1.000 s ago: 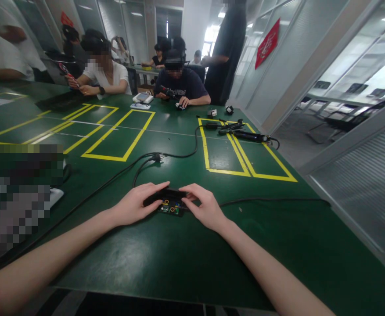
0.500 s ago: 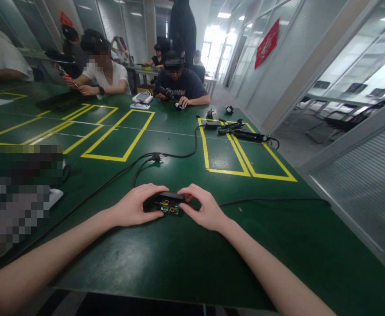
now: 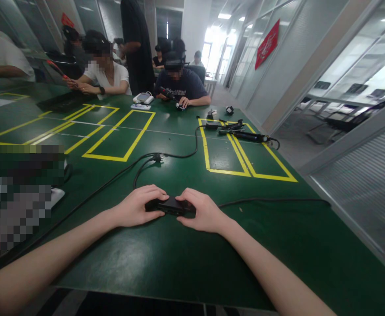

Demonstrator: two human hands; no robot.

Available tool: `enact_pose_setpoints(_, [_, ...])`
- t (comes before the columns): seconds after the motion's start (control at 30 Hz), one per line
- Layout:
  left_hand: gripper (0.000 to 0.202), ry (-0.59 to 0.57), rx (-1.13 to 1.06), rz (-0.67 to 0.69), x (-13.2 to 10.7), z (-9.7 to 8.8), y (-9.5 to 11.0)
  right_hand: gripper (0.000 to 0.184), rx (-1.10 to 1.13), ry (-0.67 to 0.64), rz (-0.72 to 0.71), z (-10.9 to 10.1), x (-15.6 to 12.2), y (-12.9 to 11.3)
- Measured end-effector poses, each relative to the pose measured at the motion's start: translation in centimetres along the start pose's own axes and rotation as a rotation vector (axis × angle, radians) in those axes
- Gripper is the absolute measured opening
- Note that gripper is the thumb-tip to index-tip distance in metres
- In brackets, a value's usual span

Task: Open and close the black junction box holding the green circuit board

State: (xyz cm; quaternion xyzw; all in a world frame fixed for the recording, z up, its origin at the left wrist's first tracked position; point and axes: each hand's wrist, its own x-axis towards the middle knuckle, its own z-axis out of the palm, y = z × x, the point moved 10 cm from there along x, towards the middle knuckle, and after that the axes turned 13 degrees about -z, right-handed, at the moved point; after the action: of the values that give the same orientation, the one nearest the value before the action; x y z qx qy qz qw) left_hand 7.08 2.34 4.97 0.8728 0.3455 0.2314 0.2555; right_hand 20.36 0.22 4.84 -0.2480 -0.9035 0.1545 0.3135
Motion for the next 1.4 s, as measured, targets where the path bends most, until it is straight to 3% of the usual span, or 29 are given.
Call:
enact_pose_setpoints(0.3, [0.024, -0.012, 0.027, 0.007, 0.0, 0.2, 0.1, 0.024, -0.117, -0.006, -0.06, -0.3, 0.3, -0.8])
enact_pose_setpoints(0.8, [0.021, 0.004, 0.098, 0.008, 0.2, 0.0, 0.1, 0.025, -0.174, -0.043, -0.119, 0.0, 0.5, -1.4])
enact_pose_setpoints(0.97, [0.03, -0.004, 0.127, -0.036, 0.3, 0.1, -0.2, 0.026, -0.149, -0.073, -0.076, 0.3, 0.4, -1.2])
enact_pose_setpoints(1.23, [0.024, 0.009, 0.264, 0.005, 0.1, 0.5, 0.5, 0.034, -0.164, -0.148, 0.012, 1.0, 0.2, -0.4])
enact_pose_setpoints(1.4, [0.029, -0.009, 0.259, -0.002, 0.1, 0.5, 0.6, 0.026, -0.195, -0.142, 0.035, 1.0, 0.0, 0.0])
